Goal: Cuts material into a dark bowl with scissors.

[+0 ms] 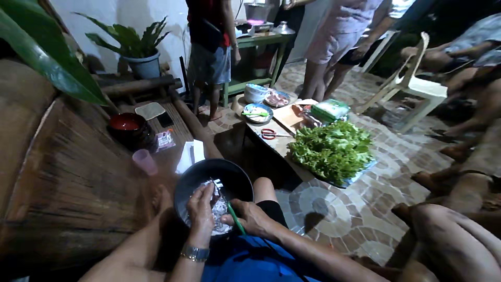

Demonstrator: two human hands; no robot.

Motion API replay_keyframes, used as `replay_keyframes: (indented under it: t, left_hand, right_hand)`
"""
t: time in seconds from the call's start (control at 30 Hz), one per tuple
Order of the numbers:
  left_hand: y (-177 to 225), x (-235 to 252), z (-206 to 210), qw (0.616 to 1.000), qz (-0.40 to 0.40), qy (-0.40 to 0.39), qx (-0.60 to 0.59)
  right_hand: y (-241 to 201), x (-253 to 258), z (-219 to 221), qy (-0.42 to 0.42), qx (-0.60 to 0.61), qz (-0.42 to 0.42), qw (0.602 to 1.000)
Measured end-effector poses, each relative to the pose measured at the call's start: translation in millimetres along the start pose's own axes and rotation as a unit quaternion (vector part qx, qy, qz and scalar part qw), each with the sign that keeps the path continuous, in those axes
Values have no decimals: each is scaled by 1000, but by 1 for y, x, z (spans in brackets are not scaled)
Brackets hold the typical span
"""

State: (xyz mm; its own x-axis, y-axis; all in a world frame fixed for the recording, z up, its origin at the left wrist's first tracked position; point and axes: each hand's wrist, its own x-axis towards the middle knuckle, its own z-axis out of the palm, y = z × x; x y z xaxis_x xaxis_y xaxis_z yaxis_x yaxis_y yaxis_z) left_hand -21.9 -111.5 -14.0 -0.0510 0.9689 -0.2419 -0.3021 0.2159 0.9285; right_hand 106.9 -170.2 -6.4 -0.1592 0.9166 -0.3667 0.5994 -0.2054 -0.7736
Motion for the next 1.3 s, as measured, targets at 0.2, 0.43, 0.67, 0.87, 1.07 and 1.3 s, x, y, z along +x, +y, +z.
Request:
replay_keyframes:
  t: [0.2,0.43,0.67,0.87,1.07,1.3]
  left_hand:
    - [1,1,0,1000,-12,7,-6]
    - [-6,4,-4,999,37,-10,31]
    - [-6,3,-6,996,43,-34,66]
    - [-4,4,-7,995,48,-37,75]
    - [-11,6,-12,982,106,-76,138]
    - [-16,12,-12,975,139,-80,156]
  right_hand:
    - [5,1,1,28,5,-29,999]
    - [5,-1,-2,13,-2,-30,999]
    - [5,-3,-5,2,6,-24,1000]
    - [11,-2,-3,21,20,-56,998]
    - [10,-3,-6,-12,39,-18,999]
    - [16,-2,0,39,44,-50,997]
